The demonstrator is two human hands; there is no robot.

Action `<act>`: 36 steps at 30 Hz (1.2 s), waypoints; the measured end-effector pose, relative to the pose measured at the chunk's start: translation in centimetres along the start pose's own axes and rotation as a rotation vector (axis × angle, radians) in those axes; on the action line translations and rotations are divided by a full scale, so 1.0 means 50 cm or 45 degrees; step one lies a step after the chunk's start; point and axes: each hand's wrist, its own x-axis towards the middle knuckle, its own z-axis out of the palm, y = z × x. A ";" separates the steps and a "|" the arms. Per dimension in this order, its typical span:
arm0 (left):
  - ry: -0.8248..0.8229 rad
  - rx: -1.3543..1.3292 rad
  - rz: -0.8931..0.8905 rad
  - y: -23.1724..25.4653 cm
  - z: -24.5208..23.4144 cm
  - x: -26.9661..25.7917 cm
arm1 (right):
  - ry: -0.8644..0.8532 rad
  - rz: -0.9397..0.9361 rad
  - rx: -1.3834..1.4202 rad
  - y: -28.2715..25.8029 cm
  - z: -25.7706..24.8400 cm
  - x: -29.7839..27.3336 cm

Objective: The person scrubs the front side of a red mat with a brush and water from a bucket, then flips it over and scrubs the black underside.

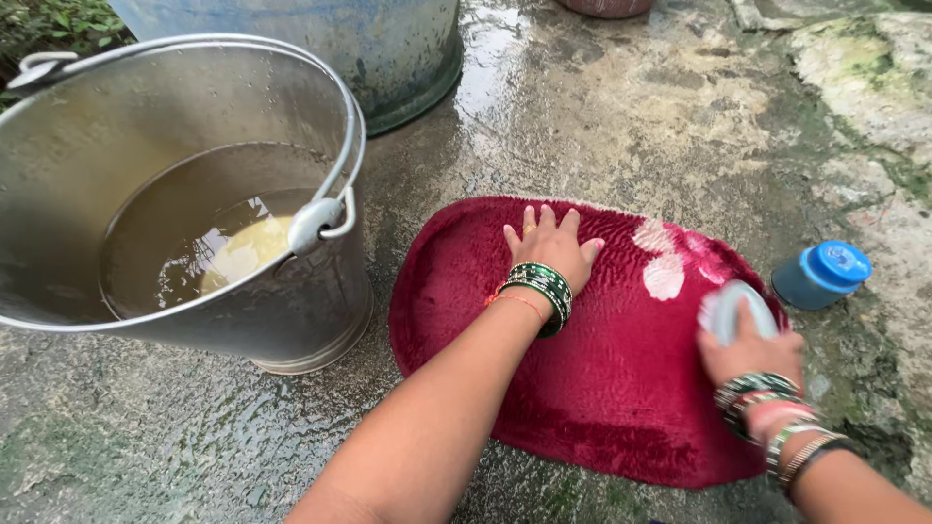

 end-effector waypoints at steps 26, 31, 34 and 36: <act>0.046 0.381 0.068 -0.028 0.019 0.003 | -0.036 -0.259 0.084 -0.068 -0.009 -0.028; 0.027 0.369 0.001 -0.059 0.009 0.026 | -0.150 -0.626 0.225 -0.317 -0.016 -0.188; 0.032 0.323 -0.012 -0.060 0.003 0.026 | -0.027 -0.813 0.230 -0.335 -0.019 -0.204; 0.022 0.313 -0.018 -0.057 0.005 0.017 | -0.216 -0.611 0.119 -0.289 -0.020 -0.162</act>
